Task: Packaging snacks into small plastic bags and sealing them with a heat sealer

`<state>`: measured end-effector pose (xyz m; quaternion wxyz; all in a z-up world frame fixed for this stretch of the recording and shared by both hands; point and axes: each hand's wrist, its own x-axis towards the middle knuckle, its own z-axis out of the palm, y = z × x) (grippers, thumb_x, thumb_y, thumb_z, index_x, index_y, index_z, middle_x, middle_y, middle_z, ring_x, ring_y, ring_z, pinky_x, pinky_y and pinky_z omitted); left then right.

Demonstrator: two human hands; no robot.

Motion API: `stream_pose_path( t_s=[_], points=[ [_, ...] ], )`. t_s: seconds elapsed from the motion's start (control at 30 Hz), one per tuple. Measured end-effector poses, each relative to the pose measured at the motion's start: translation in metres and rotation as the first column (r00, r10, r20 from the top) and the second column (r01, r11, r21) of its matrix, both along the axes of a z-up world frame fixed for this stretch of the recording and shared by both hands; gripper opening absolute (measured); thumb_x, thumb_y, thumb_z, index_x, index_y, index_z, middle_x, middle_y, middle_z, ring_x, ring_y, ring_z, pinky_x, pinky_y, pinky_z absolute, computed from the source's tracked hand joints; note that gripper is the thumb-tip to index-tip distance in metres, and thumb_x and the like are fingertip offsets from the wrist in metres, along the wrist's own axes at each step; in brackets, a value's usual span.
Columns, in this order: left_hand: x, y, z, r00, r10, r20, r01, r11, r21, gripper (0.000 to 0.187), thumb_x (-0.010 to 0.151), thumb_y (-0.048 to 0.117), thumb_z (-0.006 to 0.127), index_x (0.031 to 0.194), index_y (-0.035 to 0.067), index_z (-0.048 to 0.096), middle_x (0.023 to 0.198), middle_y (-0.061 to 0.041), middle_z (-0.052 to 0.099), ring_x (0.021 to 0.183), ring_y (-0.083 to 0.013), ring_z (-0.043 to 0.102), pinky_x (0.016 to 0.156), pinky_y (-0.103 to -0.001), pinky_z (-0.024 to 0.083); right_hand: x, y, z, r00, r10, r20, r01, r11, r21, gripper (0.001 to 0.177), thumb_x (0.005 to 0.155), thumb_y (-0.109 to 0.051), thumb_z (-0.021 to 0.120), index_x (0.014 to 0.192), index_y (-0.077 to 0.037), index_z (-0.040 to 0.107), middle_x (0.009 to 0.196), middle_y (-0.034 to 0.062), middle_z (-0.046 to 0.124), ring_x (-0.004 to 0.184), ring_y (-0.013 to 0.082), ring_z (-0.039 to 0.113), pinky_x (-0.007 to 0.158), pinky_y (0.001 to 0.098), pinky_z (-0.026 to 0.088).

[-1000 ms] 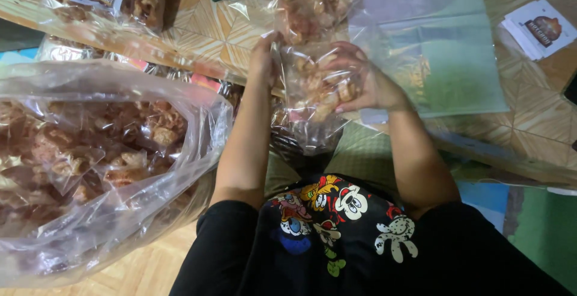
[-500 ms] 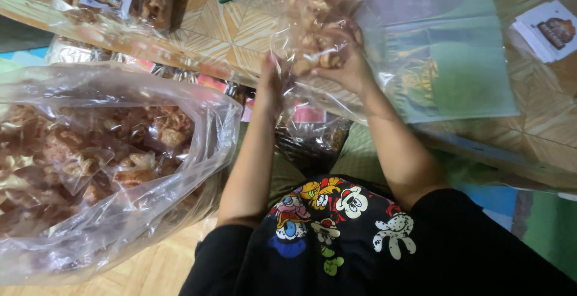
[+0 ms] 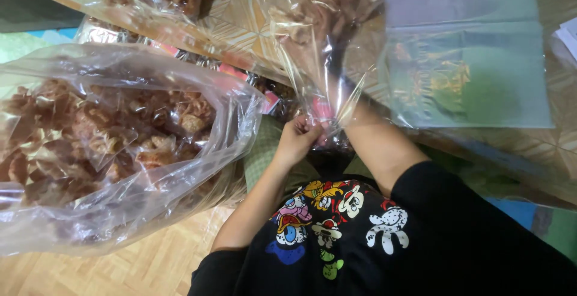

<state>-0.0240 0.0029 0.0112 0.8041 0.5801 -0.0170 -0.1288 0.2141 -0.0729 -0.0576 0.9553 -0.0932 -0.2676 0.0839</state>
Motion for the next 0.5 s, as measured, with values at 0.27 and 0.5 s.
stream_pose_path(
  t_s=[0.27,0.5],
  points=[
    [-0.016,0.008,0.017,0.987,-0.163,0.005,0.163,0.986,-0.021,0.01,0.089,0.005,0.067,0.094,-0.003,0.066,0.076,-0.01,0.069,0.064,-0.0133,0.066,0.062,-0.023,0.057,-0.032,0.021,0.073,0.39,-0.522,0.759,0.414,-0.637,-0.651,0.083,0.063,0.016,0.054,0.132,-0.027,0.038,0.131,0.0128,0.033,0.119,0.0286,0.04,0.105,0.0485,0.04],
    [-0.027,0.007,0.031,0.979,-0.202,-0.027,0.201,0.979,-0.024,0.009,0.087,0.005,0.07,0.086,-0.002,0.066,0.073,-0.007,0.067,0.063,-0.011,0.063,0.062,-0.02,0.055,0.014,0.021,0.01,0.377,-0.621,0.687,0.235,-0.653,-0.72,0.047,0.092,-0.02,0.073,0.129,-0.035,0.048,0.151,0.0107,0.011,0.133,0.0321,0.026,0.112,0.047,0.031]
  ],
)
